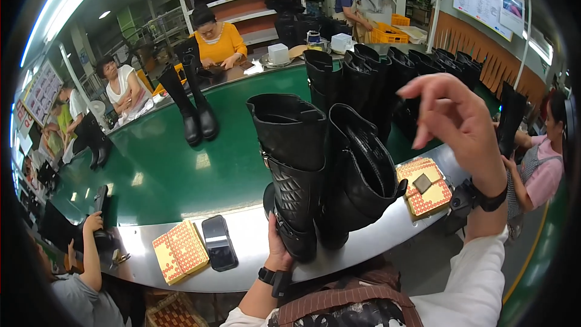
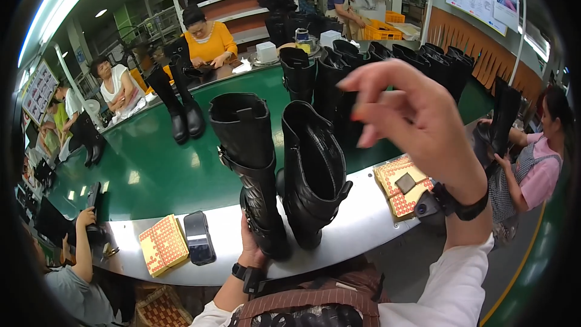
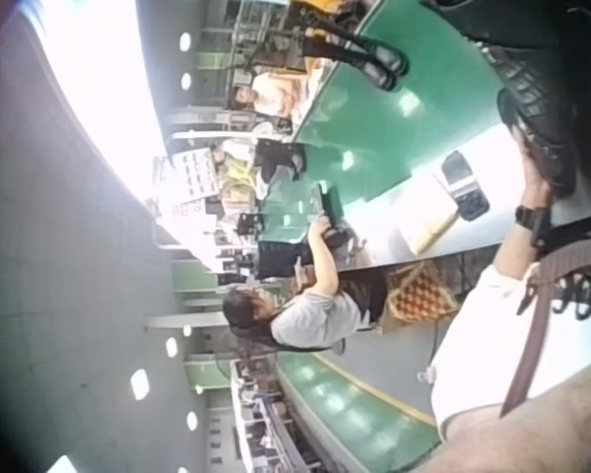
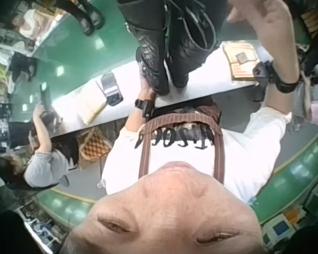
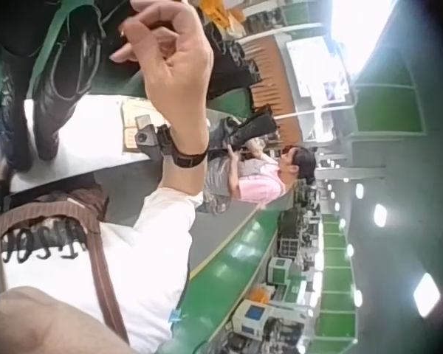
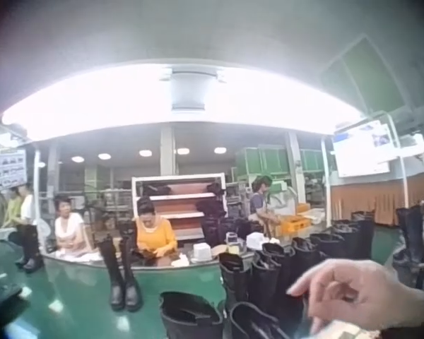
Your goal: The worker is inspecting and finishing black boots on a production line, checking the zippers and wiping the surfaces.
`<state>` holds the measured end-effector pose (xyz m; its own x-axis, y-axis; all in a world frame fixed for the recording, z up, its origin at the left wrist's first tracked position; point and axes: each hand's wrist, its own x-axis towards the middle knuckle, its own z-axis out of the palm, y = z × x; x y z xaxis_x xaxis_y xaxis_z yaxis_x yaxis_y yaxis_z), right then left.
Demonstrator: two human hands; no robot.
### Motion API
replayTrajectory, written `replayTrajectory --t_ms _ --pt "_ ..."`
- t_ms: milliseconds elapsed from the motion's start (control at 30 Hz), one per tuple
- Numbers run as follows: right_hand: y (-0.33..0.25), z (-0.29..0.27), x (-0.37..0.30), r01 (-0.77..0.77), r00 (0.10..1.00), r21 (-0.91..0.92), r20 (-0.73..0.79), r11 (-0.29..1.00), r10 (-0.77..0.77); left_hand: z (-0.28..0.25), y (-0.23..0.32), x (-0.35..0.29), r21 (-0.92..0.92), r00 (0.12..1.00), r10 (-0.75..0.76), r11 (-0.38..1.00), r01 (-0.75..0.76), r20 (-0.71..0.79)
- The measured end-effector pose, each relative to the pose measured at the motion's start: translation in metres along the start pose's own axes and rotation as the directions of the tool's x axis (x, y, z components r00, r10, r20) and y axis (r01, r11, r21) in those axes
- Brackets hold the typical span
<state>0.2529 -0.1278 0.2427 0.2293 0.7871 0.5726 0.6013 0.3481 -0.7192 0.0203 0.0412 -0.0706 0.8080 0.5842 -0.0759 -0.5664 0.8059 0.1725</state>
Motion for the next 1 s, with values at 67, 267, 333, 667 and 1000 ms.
replayTrajectory --t_ms 67,267,333,667,1000 --pt "-0.017 0.027 0.025 0.069 0.979 0.076 0.185 0.995 -0.082 0.005 0.0 -0.001 0.017 1.0 0.003 1.0 -0.003 -0.02" --pt "-0.021 0.062 0.056 -0.037 0.971 -0.056 0.236 0.998 0.049 0.014 0.0 -0.003 0.024 0.999 -0.011 1.0 0.012 -0.044" --pt "-0.018 0.065 0.058 0.025 0.967 0.009 0.252 1.0 -0.026 0.015 0.0 -0.003 0.015 0.999 -0.01 1.0 0.011 -0.048" --pt "-0.018 0.068 0.06 0.156 0.949 -0.127 0.294 0.98 -0.113 0.014 0.002 -0.003 0.073 0.997 -0.007 0.997 0.013 -0.077" --pt "-0.014 0.073 0.058 0.031 0.981 -0.021 0.195 0.999 -0.027 0.023 0.014 -0.005 0.847 0.709 0.562 0.524 0.094 -0.426"
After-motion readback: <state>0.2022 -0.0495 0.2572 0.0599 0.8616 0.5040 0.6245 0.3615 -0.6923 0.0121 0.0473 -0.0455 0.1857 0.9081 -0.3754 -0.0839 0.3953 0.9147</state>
